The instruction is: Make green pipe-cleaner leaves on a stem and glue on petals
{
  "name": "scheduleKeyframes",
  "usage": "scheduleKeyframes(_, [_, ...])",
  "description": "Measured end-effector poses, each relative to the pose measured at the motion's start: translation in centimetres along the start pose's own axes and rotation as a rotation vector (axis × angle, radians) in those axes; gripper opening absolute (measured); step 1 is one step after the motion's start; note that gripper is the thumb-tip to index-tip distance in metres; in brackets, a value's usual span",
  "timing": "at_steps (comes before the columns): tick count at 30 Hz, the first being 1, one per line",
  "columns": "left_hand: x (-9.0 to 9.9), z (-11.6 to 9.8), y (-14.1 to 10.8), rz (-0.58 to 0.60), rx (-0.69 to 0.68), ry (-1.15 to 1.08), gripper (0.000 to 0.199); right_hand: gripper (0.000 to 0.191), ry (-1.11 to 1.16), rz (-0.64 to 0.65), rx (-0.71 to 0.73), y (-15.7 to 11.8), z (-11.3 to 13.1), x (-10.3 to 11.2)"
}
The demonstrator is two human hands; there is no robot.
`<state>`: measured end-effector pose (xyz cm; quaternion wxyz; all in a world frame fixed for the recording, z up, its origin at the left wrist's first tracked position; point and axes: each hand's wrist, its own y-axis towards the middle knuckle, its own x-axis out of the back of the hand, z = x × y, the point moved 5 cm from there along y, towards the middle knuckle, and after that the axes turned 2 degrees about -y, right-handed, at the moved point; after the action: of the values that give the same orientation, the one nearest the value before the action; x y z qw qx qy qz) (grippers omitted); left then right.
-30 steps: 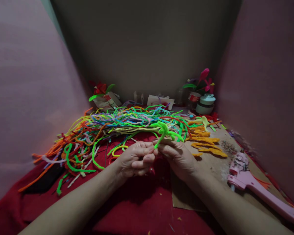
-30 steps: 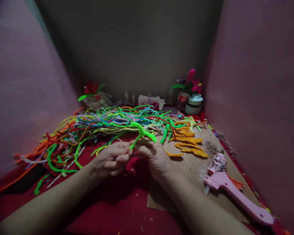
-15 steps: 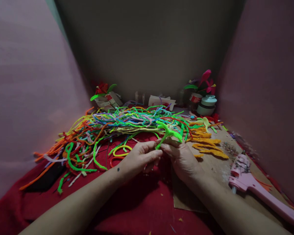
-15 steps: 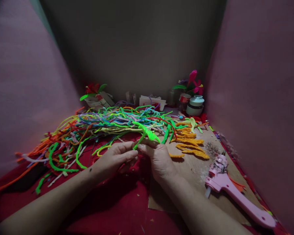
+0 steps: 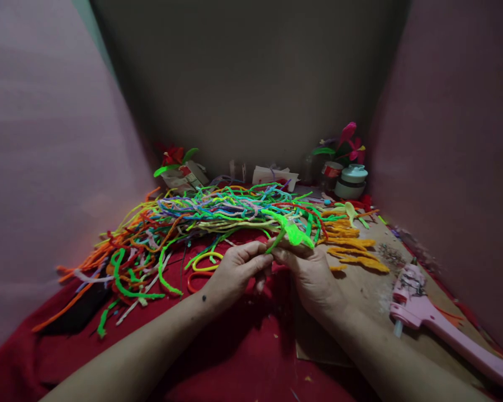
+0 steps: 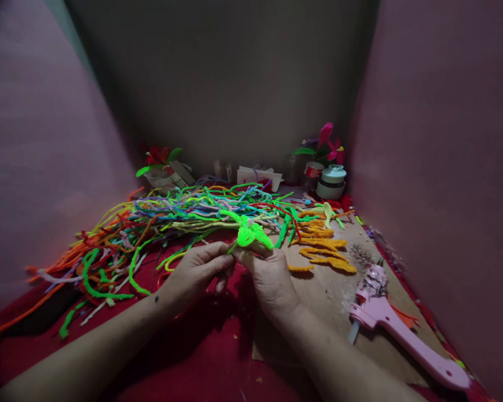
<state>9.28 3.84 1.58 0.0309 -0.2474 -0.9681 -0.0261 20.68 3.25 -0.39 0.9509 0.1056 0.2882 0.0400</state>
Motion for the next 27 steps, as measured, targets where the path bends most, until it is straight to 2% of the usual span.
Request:
scheduleKeyframes(8, [0.3, 0.1, 0.0, -0.036, 0.016, -0.078, 0.016, 0.01, 0.048, -0.048, -0.077, 0.0, -0.3, 0.1])
scheduleKeyframes(15, [0.0, 1.0, 0.2, -0.033, 0.114, -0.193, 0.021, 0.011, 0.125, 0.064, -0.19, -0.2, -0.7, -0.8])
scheduleKeyframes(19, [-0.2, 1.2, 0.2, -0.027, 0.141, -0.303, 0.022, 0.011, 0.113, 0.059, -0.217, -0.1, -1.0, -0.5])
scheduleKeyframes(27, [-0.7, 1.6, 0.0, 0.115, 0.236, -0.591, 0.014, 0.013, 0.07, 0.024, -0.183, 0.0, -0.6, -0.2])
